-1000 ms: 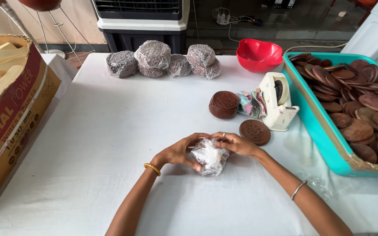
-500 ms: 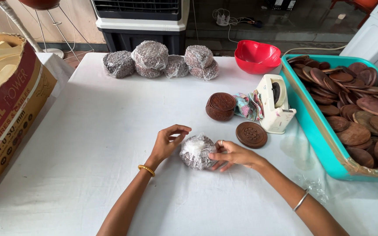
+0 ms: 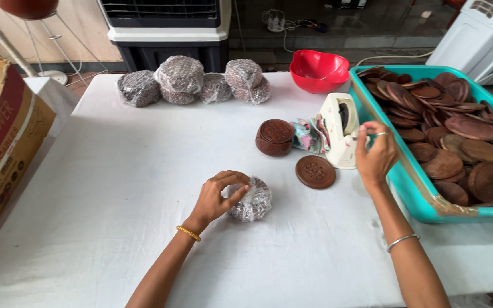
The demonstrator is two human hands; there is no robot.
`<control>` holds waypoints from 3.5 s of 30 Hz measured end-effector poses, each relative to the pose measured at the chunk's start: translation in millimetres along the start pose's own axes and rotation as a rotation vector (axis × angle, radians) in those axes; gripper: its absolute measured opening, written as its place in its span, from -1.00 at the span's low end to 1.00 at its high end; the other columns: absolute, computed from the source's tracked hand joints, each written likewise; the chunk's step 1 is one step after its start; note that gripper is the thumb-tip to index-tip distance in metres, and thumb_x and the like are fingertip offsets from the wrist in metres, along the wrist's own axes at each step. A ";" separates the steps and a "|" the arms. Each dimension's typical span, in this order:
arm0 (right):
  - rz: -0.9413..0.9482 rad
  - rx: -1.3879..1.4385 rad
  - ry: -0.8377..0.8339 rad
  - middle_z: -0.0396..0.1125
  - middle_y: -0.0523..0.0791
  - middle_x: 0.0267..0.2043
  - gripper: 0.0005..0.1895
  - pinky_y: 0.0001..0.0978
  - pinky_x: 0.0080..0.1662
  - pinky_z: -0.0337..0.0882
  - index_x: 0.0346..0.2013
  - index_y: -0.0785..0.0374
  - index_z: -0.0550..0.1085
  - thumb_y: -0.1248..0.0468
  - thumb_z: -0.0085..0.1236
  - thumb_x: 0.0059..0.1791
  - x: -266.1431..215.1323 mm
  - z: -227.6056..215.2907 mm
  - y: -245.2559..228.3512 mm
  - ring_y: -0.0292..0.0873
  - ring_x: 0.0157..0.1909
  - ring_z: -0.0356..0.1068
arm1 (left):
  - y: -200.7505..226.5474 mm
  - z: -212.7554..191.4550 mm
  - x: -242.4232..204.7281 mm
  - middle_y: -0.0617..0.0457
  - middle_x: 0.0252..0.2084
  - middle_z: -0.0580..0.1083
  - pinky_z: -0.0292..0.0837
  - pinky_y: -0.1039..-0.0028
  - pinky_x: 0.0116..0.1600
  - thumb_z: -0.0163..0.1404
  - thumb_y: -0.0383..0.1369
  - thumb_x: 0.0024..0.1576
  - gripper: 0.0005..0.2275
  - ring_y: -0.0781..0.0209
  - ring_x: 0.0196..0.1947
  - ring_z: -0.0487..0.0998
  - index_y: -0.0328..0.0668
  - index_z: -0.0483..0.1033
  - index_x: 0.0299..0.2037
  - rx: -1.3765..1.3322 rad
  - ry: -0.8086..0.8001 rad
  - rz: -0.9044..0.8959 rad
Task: The recorder uses a cloth to wipe and clean small wooden bowls and matching lids on a workshop table.
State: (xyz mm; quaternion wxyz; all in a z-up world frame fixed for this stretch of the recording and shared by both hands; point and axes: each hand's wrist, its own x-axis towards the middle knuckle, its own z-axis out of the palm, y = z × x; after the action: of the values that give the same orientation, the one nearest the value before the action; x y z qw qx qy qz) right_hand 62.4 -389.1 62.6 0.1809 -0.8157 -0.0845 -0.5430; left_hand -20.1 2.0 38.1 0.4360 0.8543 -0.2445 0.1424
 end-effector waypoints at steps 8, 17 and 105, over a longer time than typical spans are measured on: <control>0.254 -0.110 -0.274 0.45 0.11 -0.05 -0.56 -0.01 -0.01 0.40 -0.13 0.33 0.55 -0.01 -0.03 0.22 -7.4 14.6 55.0 0.12 -0.02 0.44 | 0.3 5.3 -0.9 0.05 -0.08 0.63 0.48 0.24 0.15 0.07 -0.24 0.15 -0.79 0.11 0.02 0.60 -0.19 0.68 -0.24 -0.089 0.013 -0.037; 0.764 0.159 -0.568 0.53 0.02 -0.21 -0.37 -0.20 -0.04 0.39 -0.15 0.29 0.65 -0.21 -0.08 0.17 13.0 29.1 53.1 -0.07 -0.17 0.46 | -9.1 10.4 0.0 0.00 -0.05 0.62 0.41 0.12 0.25 0.08 -0.24 0.15 -0.79 0.06 0.09 0.55 -0.22 0.66 -0.32 -0.141 -0.001 -0.093; 0.631 1.264 -1.318 0.34 -0.29 -0.45 -0.73 -0.62 -0.35 0.25 -0.22 0.19 0.55 0.06 0.24 -0.01 -27.7 37.3 -155.1 -0.45 -0.41 0.23 | 22.0 11.2 -7.9 0.15 -0.04 0.59 0.48 0.33 -0.04 0.17 -0.44 0.11 -0.89 0.20 -0.10 0.60 -0.14 0.63 -0.18 0.215 0.374 0.269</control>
State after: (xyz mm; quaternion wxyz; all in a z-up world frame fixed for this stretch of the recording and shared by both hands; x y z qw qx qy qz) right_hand 31.4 -230.3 55.9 0.6402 -0.6938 -0.2226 0.2433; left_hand -38.3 -15.9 42.8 0.3575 0.8143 -0.2547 0.3798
